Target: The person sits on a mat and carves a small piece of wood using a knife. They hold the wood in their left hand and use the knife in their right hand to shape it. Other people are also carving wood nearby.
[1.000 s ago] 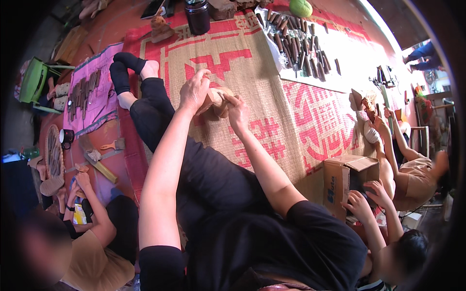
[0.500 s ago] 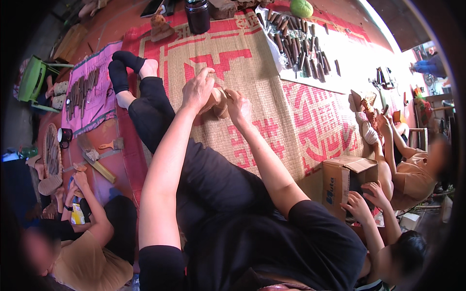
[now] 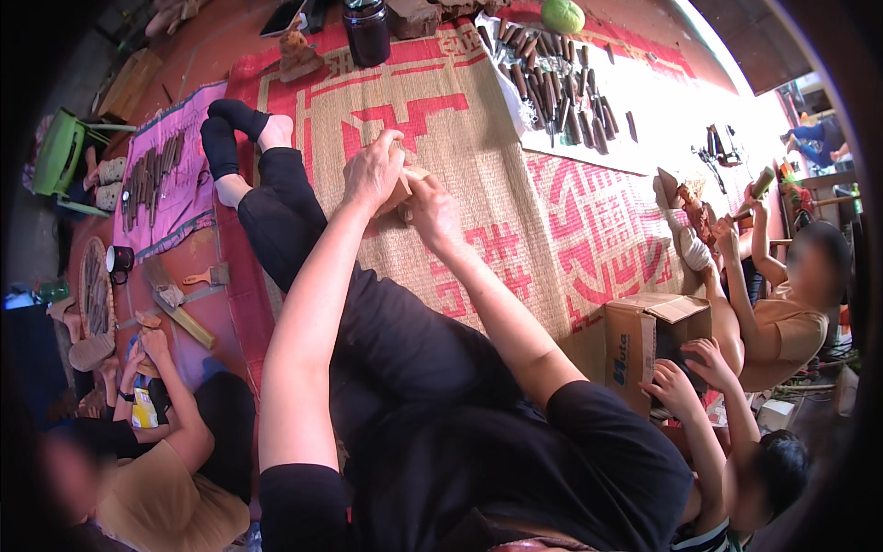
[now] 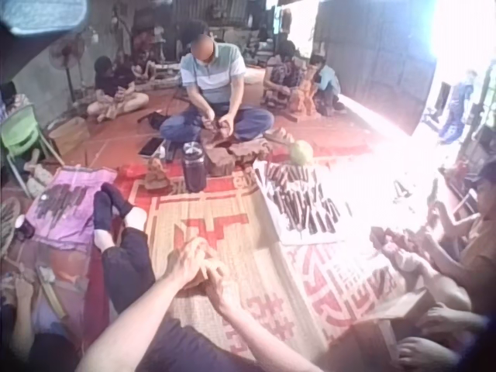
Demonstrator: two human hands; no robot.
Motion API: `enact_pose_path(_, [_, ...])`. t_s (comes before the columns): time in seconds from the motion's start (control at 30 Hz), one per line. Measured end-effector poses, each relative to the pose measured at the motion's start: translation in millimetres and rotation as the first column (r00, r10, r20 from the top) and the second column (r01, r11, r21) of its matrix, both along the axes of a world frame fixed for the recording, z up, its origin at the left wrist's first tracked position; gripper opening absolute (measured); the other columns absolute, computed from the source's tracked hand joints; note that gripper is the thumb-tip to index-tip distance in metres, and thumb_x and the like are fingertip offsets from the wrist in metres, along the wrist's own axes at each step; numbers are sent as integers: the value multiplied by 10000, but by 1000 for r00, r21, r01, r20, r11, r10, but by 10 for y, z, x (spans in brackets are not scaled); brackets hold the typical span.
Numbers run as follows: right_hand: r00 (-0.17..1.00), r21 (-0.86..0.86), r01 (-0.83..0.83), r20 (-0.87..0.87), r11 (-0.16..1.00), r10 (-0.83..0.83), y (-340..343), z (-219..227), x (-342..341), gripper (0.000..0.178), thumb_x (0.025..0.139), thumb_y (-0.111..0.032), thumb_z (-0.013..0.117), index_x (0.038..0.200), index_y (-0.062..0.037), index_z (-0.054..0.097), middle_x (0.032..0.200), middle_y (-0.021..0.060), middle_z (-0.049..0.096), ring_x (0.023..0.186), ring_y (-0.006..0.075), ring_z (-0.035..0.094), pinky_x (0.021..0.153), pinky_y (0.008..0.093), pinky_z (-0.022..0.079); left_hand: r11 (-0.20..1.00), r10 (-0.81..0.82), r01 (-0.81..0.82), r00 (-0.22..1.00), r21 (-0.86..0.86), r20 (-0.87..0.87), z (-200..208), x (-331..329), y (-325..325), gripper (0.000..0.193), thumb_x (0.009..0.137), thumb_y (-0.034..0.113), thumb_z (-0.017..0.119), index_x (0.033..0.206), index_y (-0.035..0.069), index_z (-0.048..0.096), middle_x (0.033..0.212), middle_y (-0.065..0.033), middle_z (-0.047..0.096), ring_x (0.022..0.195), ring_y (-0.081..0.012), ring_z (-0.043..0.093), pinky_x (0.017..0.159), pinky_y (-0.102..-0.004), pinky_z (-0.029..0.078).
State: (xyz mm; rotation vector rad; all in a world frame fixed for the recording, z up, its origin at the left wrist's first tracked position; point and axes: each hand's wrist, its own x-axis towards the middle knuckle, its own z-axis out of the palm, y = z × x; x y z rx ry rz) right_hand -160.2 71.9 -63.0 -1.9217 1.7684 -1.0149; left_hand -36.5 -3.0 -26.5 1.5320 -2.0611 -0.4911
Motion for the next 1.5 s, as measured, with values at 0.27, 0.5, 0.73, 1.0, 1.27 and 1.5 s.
enact_pose_path(0.27, [993, 251, 113, -69, 961, -99, -118, -400, -349, 311, 849, -107, 523, 1137, -145, 635, 917, 148, 586, 811, 338, 625, 721, 416, 510, 998, 8, -9, 1000, 54, 9, 159, -81, 45, 258, 877, 229, 462, 1102, 156, 565, 880, -147, 674, 787, -338, 657, 713, -449, 512])
enact_pose_path(0.5, [999, 27, -24, -28, 999, 25, -69, 108, -20, 320, 825, -99, 536, 1126, -170, 618, 924, 117, 587, 788, 333, 634, 700, 435, 522, 1000, -21, 20, 998, 14, 63, -43, -24, -1, 274, 899, 162, 411, 1128, 116, 555, 1034, -104, 643, 797, -325, 646, 744, -423, 503])
enact_pose_path(0.73, [997, 162, 58, -68, 985, -47, -225, -408, -405, 289, 847, -125, 546, 1115, -159, 648, 912, 123, 601, 799, 320, 633, 726, 411, 510, 999, 14, -13, 999, 41, -44, 155, -95, 50, 277, 870, 231, 453, 1114, 159, 564, 820, -165, 673, 783, -341, 657, 727, -449, 508])
enact_pose_path(1.0, [1000, 36, 11, 28, 999, -12, -55, 110, 11, 292, 824, -114, 556, 1091, -177, 655, 868, 98, 573, 795, 312, 623, 719, 413, 509, 997, -80, 81, 996, -11, 50, 49, 43, 32, 236, 883, 209, 460, 1057, 127, 596, 1073, -37, 645, 804, -291, 661, 721, -418, 519])
enact_pose_path(1.27, [992, 146, 112, -81, 983, -101, -247, -422, -342, 286, 858, -171, 552, 1122, -217, 651, 880, 103, 587, 772, 311, 644, 693, 412, 525, 982, -152, 165, 978, -91, 140, 22, 67, -15, 187, 889, 146, 458, 950, 82, 622, 1140, -40, 606, 768, -280, 662, 715, -404, 528])
enact_pose_path(1.5, [986, 97, 86, -154, 992, -70, -185, -226, -155, 247, 833, -157, 564, 1062, -172, 655, 914, 110, 585, 751, 324, 640, 662, 415, 526, 970, -184, 192, 981, -147, 69, 52, 97, 26, 197, 882, 151, 463, 997, 89, 610, 1125, -59, 612, 770, -286, 663, 704, -416, 528])
